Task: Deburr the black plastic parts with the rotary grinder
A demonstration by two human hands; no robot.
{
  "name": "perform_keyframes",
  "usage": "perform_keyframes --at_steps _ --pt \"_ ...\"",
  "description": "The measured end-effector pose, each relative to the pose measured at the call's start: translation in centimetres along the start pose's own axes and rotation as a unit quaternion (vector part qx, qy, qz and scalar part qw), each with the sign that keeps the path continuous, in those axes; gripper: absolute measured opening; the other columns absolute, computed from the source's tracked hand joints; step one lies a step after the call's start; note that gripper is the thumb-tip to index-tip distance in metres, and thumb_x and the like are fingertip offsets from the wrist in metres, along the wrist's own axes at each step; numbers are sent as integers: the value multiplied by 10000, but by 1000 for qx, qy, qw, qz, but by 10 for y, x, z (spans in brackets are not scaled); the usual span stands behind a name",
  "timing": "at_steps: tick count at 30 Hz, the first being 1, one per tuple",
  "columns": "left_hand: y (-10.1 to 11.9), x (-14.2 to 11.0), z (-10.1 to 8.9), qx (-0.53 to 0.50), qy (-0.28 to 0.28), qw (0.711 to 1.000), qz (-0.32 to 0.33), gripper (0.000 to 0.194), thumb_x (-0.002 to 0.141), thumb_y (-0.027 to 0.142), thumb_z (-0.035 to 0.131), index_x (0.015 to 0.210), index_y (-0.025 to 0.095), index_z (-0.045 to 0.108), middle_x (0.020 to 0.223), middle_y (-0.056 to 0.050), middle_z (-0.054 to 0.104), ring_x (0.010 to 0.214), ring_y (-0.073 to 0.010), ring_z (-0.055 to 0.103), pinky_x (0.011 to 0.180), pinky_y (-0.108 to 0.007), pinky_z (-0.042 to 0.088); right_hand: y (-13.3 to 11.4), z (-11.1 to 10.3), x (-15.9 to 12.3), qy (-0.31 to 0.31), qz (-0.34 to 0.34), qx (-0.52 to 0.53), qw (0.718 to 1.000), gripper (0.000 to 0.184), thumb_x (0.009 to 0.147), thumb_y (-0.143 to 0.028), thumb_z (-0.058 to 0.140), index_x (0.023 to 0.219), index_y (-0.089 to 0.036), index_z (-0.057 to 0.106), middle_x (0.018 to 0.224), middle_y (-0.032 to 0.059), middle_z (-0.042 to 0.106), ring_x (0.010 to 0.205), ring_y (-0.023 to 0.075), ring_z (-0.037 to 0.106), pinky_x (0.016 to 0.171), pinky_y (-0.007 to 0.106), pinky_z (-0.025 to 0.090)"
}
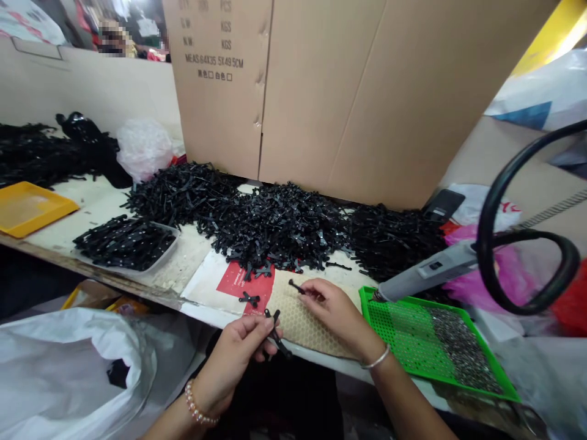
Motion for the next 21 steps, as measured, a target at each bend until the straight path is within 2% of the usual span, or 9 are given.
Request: perform_keyframes --at_steps 3,6,12,16,18,21 --pt "0 0 0 7 -16 1000 -4 379 760 502 661 795 127 696 821 -63 694 607 -87 543 509 -176 352 16 4 -1 -3 74 204 976 361 845 -309 597 1179 -202 513 879 12 566 754 151 569 679 274 469" --pt "0 -1 0 1 -27 1000 -11 366 758 490 665 797 128 695 847 -68 697 608 -88 551 488 -172 341 20 12 -1 -22 102 267 958 481 816 -350 627 1252 -204 485 856 -7 533 704 121 541 632 240 445" --pt "-1 -4 -3 -22 -30 999 -31 370 711 500 704 755 134 685 794 -54 688 580 -87 554 460 -164 339 13 16 8 -59 91 144 984 375 819 -285 616 1180 -188 602 836 4 556 683 121 515 627 248 431" --pt "-2 -6 -9 -27 -30 999 -35 392 698 518 710 749 130 689 762 -51 677 568 -87 549 464 -164 362 16 7 13 -34 87 118 989 403 822 -277 597 1215 -191 571 876 13 572 704 132 546 651 259 458" --pt "-4 -6 -13 -31 -24 998 -39 391 694 518 714 744 131 689 759 -49 676 568 -88 550 471 -166 373 18 6 14 -41 89 98 990 402 829 -267 595 1222 -190 559 876 15 582 701 140 564 651 267 473" --pt "-6 -5 -20 -33 -14 999 -41 379 711 508 705 751 132 691 754 -48 678 576 -87 553 494 -166 391 10 5 13 -46 72 -58 995 320 834 -185 595 1153 -192 611 899 37 612 773 179 588 736 317 482"
Point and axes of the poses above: each hand's wrist, its own x-axis towards the middle knuckle, its own z-axis out of the palm, y = z × x, the point moved 8 cm from there along x, towards the middle knuckle
